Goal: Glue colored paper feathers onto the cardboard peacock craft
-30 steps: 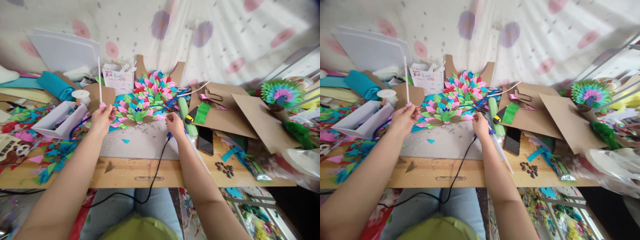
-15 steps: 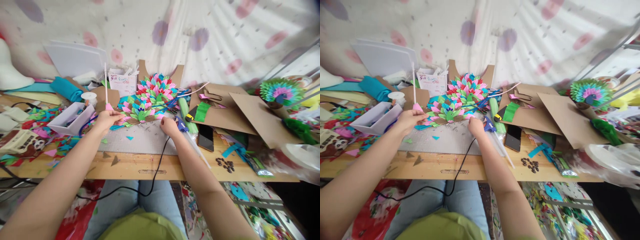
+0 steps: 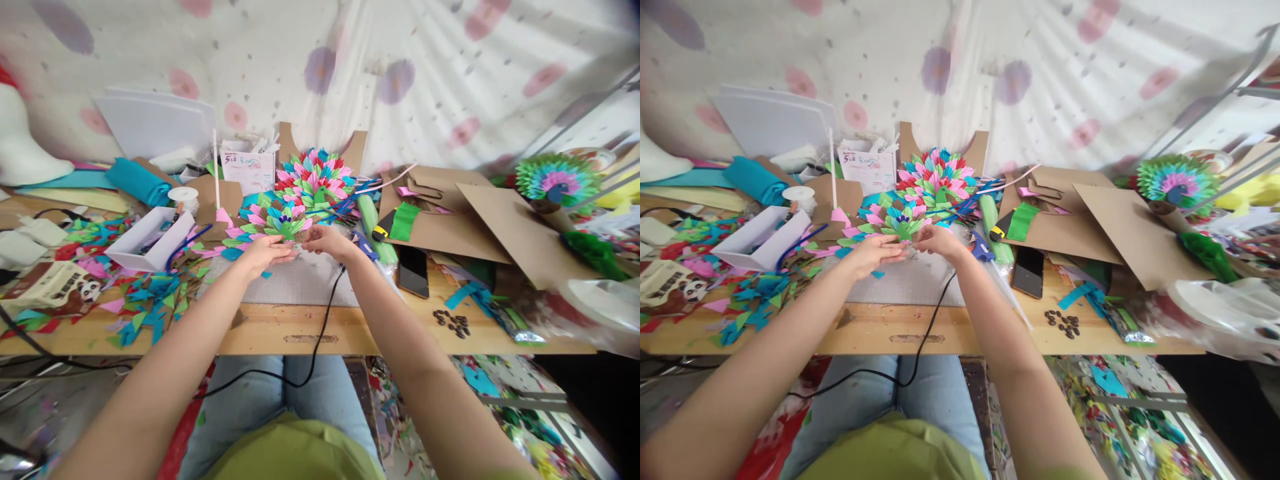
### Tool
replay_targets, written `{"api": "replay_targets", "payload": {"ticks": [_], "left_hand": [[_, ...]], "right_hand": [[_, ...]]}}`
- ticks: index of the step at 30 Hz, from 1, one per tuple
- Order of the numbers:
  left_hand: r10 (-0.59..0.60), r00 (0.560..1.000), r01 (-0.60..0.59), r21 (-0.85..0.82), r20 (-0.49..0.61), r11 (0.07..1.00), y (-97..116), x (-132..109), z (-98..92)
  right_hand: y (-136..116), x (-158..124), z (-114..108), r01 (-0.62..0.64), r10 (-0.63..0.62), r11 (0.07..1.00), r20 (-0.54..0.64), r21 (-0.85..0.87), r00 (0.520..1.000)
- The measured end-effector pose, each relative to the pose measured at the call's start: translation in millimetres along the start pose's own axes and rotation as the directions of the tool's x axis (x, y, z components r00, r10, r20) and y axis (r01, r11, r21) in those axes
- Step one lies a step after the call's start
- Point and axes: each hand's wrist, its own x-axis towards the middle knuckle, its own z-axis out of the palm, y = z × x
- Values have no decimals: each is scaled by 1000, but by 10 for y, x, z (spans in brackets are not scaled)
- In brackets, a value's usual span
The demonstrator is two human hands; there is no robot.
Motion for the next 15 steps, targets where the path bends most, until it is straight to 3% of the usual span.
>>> {"api": "replay_targets", "payload": {"ticks": [3, 8, 11, 15], "left_hand": [[-42, 997, 42, 7, 66, 999, -10, 60, 90], [-36, 999, 38, 121, -16, 992, 14, 70, 39], [18, 997, -1, 222, -74, 975, 40, 15, -145], [78, 987, -22, 367, -138, 930, 112, -68, -525]], "right_hand": [[-34, 62, 135, 47, -47, 998, -6, 34, 999], [-70, 103, 150, 53, -54, 998, -91, -16, 994], [-8, 65, 21, 20, -36, 995, -168, -98, 985], [188, 19, -153, -72, -3, 929, -203, -363, 979]]}}
